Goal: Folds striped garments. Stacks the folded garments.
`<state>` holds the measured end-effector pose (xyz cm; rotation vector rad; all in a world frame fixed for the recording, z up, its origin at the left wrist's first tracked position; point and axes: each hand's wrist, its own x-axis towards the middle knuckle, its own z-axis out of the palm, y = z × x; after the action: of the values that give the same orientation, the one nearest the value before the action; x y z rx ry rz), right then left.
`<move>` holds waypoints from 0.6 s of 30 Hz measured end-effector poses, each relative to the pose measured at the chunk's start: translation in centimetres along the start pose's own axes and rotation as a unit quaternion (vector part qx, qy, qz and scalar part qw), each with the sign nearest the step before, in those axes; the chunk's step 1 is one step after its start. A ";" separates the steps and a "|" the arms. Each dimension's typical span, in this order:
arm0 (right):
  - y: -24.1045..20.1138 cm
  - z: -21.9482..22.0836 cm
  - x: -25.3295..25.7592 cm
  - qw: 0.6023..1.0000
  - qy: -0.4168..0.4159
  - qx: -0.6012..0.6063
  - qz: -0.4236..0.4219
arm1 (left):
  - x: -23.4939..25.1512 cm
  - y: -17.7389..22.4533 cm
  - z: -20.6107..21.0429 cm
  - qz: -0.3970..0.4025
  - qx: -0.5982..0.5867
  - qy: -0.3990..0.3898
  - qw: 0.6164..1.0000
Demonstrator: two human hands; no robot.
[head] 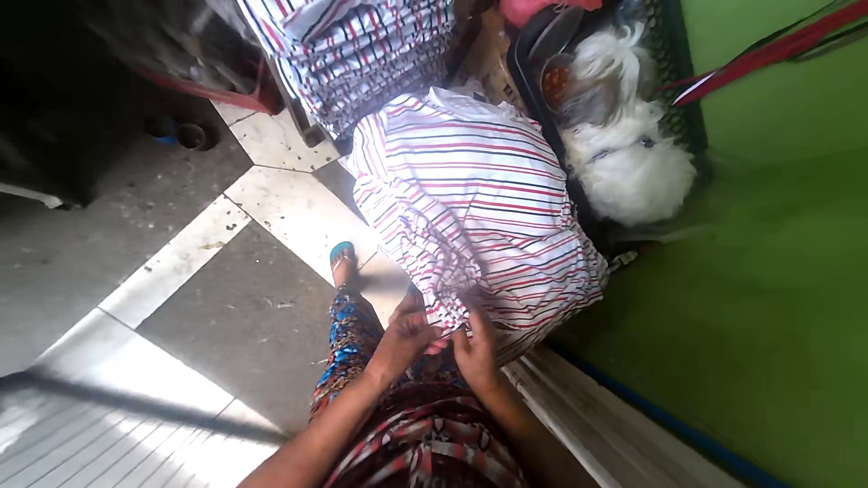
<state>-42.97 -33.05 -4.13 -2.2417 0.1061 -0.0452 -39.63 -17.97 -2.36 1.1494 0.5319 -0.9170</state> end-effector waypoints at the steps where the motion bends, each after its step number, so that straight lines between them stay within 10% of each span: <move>1: -0.1 0.0 0.0 1.000 0.006 -0.016 -0.009 | -0.3 0.3 0.2 -0.007 0.008 0.007 1.000; 18: 0.4 -0.9 -1.2 0.990 -0.115 -0.068 -0.053 | 0.1 0.3 -0.2 -0.038 -0.018 0.026 0.999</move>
<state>-44.24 -33.88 -3.91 -2.3704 -0.1387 0.1674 -39.26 -17.81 -2.33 1.1292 0.6357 -0.9417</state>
